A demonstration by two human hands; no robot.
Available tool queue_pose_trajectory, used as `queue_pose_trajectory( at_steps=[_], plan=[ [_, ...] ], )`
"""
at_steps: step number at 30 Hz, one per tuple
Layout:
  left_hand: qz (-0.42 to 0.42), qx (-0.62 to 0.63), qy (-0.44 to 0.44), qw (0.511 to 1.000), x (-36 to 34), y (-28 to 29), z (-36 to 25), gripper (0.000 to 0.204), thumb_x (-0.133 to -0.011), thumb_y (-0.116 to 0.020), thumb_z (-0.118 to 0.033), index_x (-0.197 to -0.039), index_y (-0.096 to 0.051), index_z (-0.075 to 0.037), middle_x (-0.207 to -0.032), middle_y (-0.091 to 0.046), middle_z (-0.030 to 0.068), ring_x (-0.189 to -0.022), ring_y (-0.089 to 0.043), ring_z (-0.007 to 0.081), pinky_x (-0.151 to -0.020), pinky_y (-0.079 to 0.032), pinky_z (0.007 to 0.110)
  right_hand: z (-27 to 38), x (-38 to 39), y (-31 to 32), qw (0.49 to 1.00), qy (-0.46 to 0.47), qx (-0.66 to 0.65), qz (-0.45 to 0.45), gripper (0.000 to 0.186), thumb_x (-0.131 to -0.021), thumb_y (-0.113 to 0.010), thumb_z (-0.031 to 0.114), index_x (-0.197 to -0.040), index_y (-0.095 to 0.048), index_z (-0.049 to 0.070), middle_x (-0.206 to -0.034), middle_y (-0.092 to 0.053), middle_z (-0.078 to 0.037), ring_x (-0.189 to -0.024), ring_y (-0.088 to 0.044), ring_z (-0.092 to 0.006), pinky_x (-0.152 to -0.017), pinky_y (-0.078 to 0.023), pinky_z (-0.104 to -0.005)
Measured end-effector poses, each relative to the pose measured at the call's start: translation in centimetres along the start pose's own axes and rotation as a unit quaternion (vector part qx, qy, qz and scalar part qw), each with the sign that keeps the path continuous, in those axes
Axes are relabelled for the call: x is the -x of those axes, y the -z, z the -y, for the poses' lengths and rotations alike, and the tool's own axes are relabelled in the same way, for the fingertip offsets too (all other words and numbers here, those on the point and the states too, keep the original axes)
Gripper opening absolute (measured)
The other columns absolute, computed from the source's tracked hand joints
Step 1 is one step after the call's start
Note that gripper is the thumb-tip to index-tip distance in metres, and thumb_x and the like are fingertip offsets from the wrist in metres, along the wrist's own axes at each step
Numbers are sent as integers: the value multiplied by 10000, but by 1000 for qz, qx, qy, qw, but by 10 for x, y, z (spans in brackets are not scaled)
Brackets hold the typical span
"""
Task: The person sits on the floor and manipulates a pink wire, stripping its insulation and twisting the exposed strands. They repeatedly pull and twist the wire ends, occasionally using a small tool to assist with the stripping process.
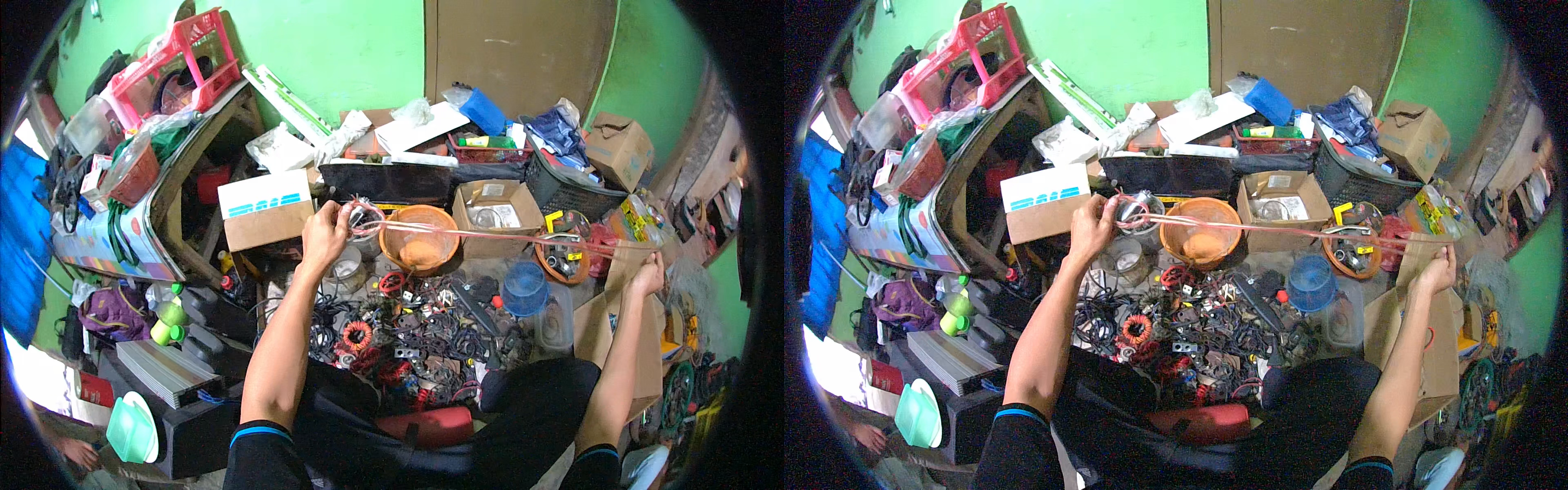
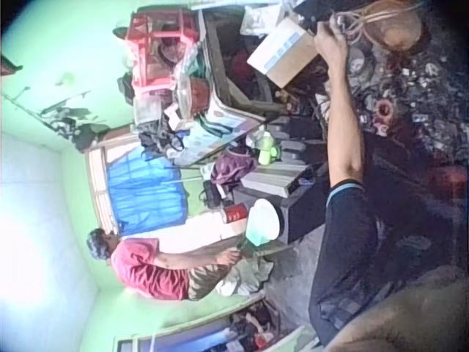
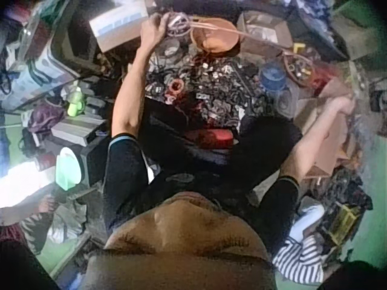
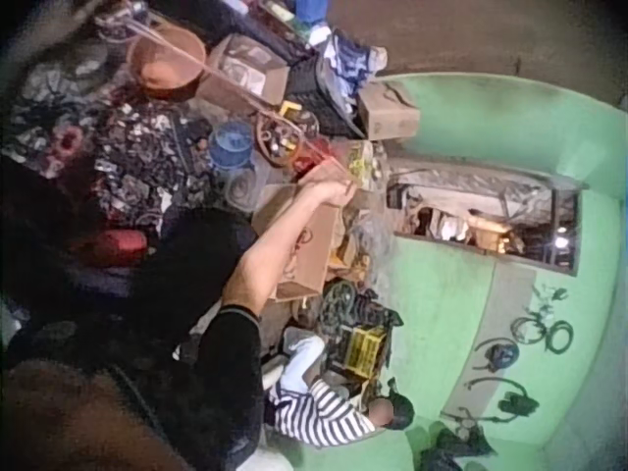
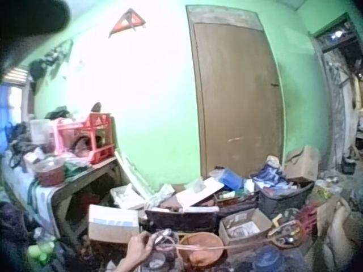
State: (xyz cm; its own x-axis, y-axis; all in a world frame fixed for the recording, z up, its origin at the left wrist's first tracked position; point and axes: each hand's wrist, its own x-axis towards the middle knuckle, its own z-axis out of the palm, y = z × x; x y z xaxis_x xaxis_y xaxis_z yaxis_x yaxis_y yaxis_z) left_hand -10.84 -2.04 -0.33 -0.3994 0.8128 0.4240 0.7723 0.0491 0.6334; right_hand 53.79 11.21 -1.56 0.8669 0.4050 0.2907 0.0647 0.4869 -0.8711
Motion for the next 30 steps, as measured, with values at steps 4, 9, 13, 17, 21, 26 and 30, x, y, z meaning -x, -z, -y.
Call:
queue_pose_trajectory(
  at_steps=[4, 9, 13, 17, 21, 26, 30],
  plan=[
    [-37, 57, 29, 997, -8, -9, 2, 344, -911, -578, -329, -823, -591, 3, -625, -625, 151, -619, -642, 297, -579, -478, 427, -15, -38, 57, 900, 140, 345, 225, 185, -871, -521, 49, -969, -664, -17, -1042, -658, -135, -998, -606, -243, -895, -451, -354],
    [33, 323, 92, 941, 10, 0, -38, 286, -964, -529, -281, -903, -533, -1, -604, -607, 87, -457, -588, 135, -402, -463, 254, 48, 123, 3, 560, -4, 405, 723, 272, -824, -684, 231, -993, -692, 17, -948, -692, -126, -912, -646, -211, -829, -486, -347],
    [112, 437, 89, 888, 35, -25, -103, 258, -972, -514, -257, -929, -526, -3, -626, -603, 100, -473, -594, 145, -419, -481, 244, 97, 228, -54, 596, 13, 209, 775, 368, -876, -641, 280, -1096, -627, -14, -1027, -671, -142, -951, -649, -214, -844, -510, -339],
    [135, 479, 69, 865, 54, -39, -147, 232, -962, -536, -225, -901, -534, -1, -661, -605, 83, -514, -596, 137, -468, -513, 253, 121, 293, -84, 660, -217, -30, 719, 340, -899, -632, 170, -1134, -582, -71, -1037, -649, -93, -953, -620, -148, -871, -495, -292],
    [50, 352, -31, 934, 62, -44, -161, 237, -936, -590, -186, -790, -513, -16, -675, -538, 3, -582, -543, 52, -478, -486, 234, 124, 310, -97, 713, -282, -105, 634, 214, -878, -635, 76, -1032, -614, -72, -918, -655, -98, -759, -648, -138, -658, -564, -268],
    [32, 331, -13, 943, 67, -49, -147, 240, -913, -626, -177, -781, -529, -2, -657, -526, 4, -582, -490, 42, -491, -407, 219, 107, 314, -99, 717, -232, 12, 658, 204, -866, -670, 160, -875, -651, -43, -760, -657, -46, -660, -626, -113, -598, -530, -260],
    [4, 303, -28, 953, 68, -47, -141, 249, -903, -638, -176, -765, -540, 7, -649, -530, 16, -564, -480, 45, -478, -390, 229, 118, 305, -99, 688, -119, 193, 690, 257, -858, -685, 251, -864, -680, -7, -747, -671, -23, -650, -600, -78, -573, -475, -229]
  ],
)
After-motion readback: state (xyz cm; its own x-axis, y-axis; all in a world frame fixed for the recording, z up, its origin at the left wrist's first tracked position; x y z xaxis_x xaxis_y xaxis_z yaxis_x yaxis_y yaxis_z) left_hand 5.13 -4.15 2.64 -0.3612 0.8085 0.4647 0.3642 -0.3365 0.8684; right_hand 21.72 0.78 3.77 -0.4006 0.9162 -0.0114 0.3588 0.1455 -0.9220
